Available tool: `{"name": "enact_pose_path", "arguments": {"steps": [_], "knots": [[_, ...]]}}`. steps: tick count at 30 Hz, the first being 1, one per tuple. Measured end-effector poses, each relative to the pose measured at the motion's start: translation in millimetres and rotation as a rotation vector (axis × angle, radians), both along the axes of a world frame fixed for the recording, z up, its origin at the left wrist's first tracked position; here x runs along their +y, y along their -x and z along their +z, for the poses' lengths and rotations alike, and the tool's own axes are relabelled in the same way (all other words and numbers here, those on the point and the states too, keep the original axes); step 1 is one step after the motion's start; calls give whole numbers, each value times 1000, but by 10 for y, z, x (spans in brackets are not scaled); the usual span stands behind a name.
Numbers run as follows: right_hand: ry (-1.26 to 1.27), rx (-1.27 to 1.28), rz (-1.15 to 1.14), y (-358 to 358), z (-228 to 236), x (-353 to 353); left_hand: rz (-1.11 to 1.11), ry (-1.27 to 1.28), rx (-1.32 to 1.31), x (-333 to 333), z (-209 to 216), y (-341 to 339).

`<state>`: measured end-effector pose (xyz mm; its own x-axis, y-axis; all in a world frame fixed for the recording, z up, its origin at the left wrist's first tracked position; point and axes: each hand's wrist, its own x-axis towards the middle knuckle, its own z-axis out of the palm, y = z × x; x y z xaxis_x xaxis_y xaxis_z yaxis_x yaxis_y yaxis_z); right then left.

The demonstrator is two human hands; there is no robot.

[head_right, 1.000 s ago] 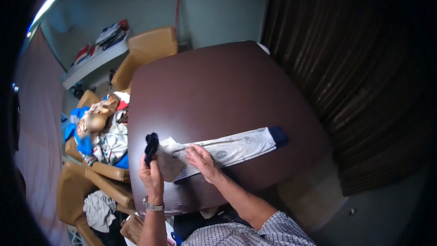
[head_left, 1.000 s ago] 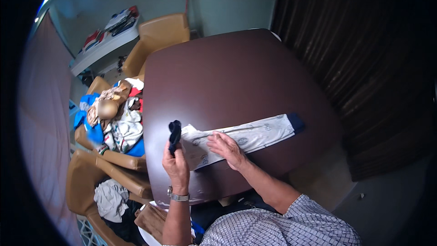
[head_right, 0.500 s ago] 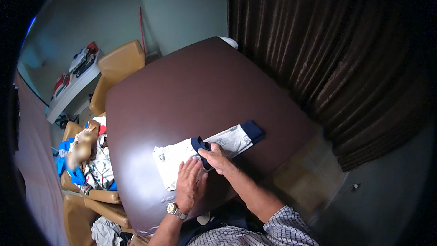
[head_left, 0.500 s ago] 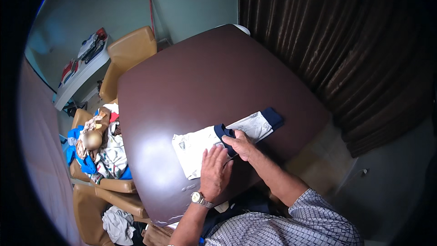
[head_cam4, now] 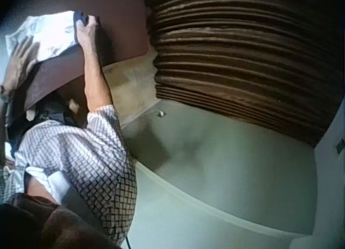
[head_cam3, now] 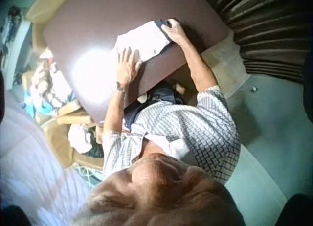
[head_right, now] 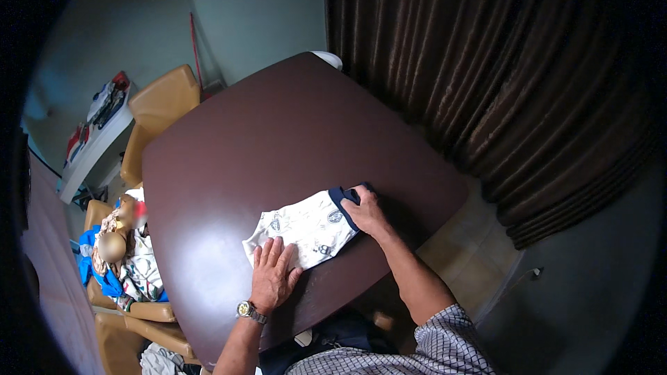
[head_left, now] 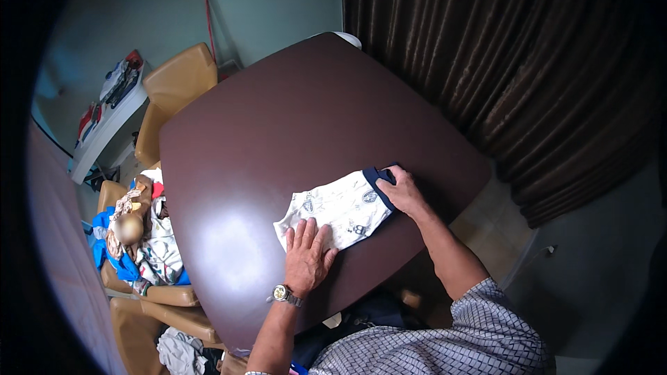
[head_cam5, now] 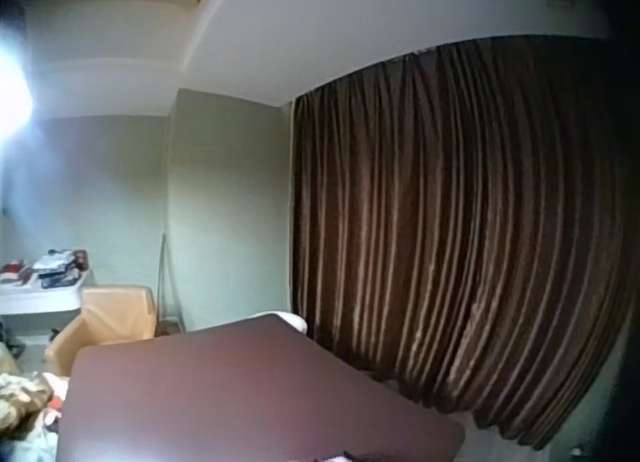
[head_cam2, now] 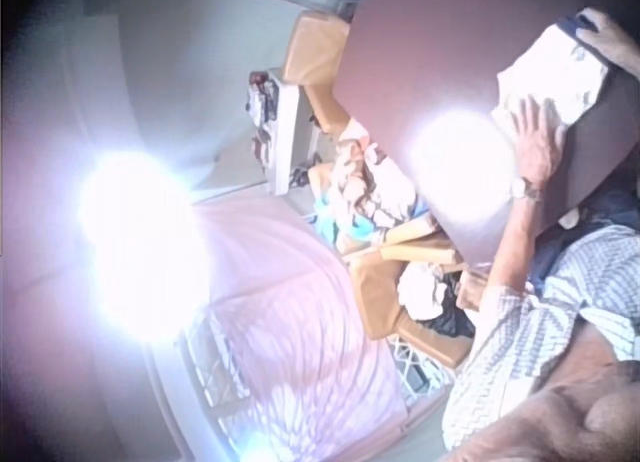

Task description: The person folds a pair of patterned pants and two long-sleeved shirts on a table. The person smooths each garment, folds the sides and ends, and places the folded items into a white laundry basket. The person repeats this process for each garment.

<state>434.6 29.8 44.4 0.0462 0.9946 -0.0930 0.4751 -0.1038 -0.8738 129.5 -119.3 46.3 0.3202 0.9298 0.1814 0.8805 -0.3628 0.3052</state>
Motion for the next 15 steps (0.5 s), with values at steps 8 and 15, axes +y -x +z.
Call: {"name": "enact_pose_path", "arguments": {"steps": [8,15], "knots": [[-136,-211,-72,157,10,-115,-3,16,42,-61,-103,81],[-250,-313,-102,109,-51,-138,-13,18,9,-58,-48,49]]}}
